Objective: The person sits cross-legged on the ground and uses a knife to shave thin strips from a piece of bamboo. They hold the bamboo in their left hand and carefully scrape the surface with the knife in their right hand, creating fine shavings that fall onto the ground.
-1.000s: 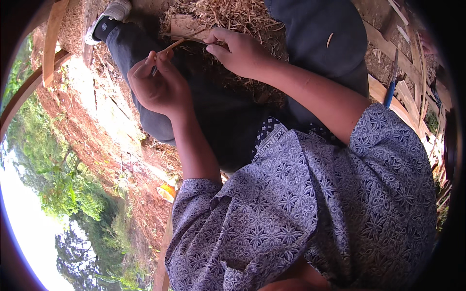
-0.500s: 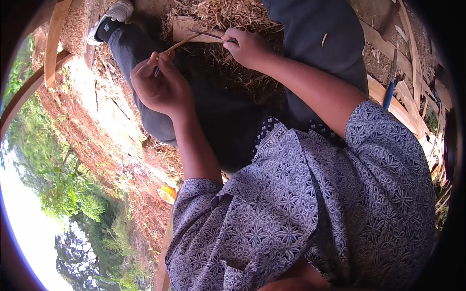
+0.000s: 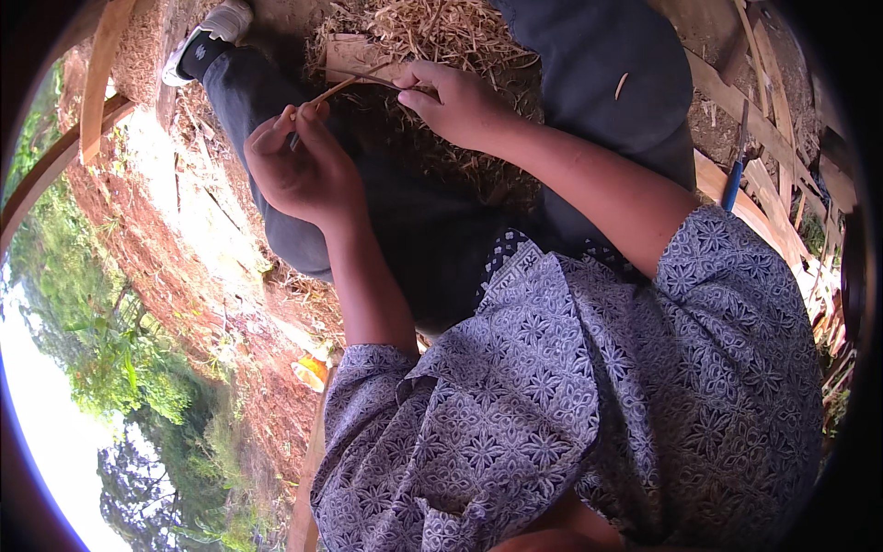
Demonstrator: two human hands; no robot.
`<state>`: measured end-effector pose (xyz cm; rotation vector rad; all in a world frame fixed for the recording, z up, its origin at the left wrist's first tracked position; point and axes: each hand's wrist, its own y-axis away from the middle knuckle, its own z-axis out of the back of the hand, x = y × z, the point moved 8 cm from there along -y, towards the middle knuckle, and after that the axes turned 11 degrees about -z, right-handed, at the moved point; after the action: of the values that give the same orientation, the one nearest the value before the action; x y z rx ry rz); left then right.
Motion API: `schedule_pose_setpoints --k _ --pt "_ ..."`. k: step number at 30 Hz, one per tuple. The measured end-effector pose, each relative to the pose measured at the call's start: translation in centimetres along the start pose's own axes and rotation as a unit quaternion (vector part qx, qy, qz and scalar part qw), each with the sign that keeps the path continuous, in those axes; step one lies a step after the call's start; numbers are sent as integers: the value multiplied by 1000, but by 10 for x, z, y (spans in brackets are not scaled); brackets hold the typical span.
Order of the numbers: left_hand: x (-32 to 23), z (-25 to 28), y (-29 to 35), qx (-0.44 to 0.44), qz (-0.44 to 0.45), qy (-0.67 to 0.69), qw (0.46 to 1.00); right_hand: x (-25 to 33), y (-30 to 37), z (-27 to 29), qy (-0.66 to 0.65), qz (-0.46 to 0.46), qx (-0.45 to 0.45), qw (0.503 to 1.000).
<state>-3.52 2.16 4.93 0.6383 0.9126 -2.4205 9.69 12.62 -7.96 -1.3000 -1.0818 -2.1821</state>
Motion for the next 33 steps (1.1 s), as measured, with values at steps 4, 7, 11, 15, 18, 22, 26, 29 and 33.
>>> schedule_pose_setpoints --k 4,7,11,15,18,22,26,29,33 --pt "7 1 4 -44 28 86 995 -19 -4 -6 78 -115 34 990" --pt "3 1 1 -43 30 92 994 -23 -13 -2 46 -107 54 992" --pt "13 0 6 -29 30 66 997 -2 -2 -6 17 -44 30 998" --pt "3 -3 -4 -5 38 47 998 -27 -9 -11 59 -105 34 992" --pt "3 -1 3 -23 7 73 997 -6 -14 -2 19 -17 23 999" --pt "-2 -2 0 5 -23 21 999 -9 -1 -6 26 -80 35 996" --pt "-6 -2 -4 17 8 16 1000 -48 -19 -12 80 -115 34 990" --pt "7 1 7 -68 15 132 989 -39 -19 -9 90 -122 37 988" --pt "-6 0 -2 0 16 12 1000 -26 -5 -8 72 -92 18 993"
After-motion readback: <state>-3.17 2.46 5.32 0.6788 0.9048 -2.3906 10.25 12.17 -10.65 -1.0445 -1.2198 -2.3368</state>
